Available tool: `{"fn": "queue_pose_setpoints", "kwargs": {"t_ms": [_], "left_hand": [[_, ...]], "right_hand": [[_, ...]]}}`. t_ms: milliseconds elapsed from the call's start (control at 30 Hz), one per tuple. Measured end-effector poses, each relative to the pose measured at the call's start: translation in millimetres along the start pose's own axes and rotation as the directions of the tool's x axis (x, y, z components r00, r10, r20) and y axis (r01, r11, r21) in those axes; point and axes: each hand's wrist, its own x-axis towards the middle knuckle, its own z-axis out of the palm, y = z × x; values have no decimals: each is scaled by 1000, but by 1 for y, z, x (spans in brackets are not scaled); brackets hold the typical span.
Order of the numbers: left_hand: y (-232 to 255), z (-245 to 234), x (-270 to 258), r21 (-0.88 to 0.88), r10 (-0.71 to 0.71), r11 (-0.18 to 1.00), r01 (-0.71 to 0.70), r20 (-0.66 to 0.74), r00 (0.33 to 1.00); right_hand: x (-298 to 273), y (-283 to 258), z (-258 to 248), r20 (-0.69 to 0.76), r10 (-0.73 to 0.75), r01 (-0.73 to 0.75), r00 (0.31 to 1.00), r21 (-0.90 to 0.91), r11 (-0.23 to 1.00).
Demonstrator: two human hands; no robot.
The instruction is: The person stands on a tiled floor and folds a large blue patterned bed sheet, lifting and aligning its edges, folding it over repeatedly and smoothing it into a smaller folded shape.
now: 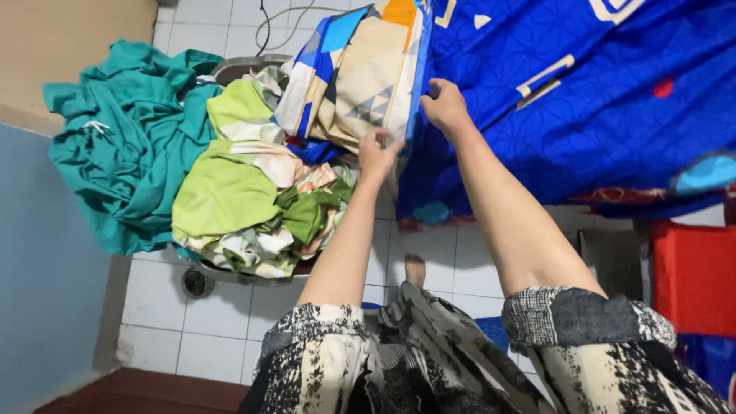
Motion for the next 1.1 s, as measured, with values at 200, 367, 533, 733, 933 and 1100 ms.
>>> {"fn": "queue_pose_setpoints", "kwargs": {"t_ms": [200, 367, 533, 733, 933, 1100], "left_hand": [[-6, 40, 64, 120, 3, 993, 5, -71, 997], [-19, 45, 70, 188, -266, 950, 250, 69, 961], [-13, 32, 37, -402, -218, 892, 208, 21, 976], [30, 37, 14, 113, -127, 987, 113, 124, 984], [50, 21, 10, 18, -101, 995, 103, 422, 901], [82, 9, 24, -117, -58, 975, 187, 682, 729]], "right_hand": [[20, -27, 12, -84, 126, -145, 988, -282, 948], [6, -75, 11, 194, -92, 95, 977, -9, 995], [19, -114, -17, 434, 199, -253, 879, 70, 965], [21, -128, -17, 419, 230, 47, 878, -554, 831], [80, -142, -106, 384, 146, -228, 912, 178, 957], [107, -125, -145, 389, 112, -340, 914, 587, 734]]}}
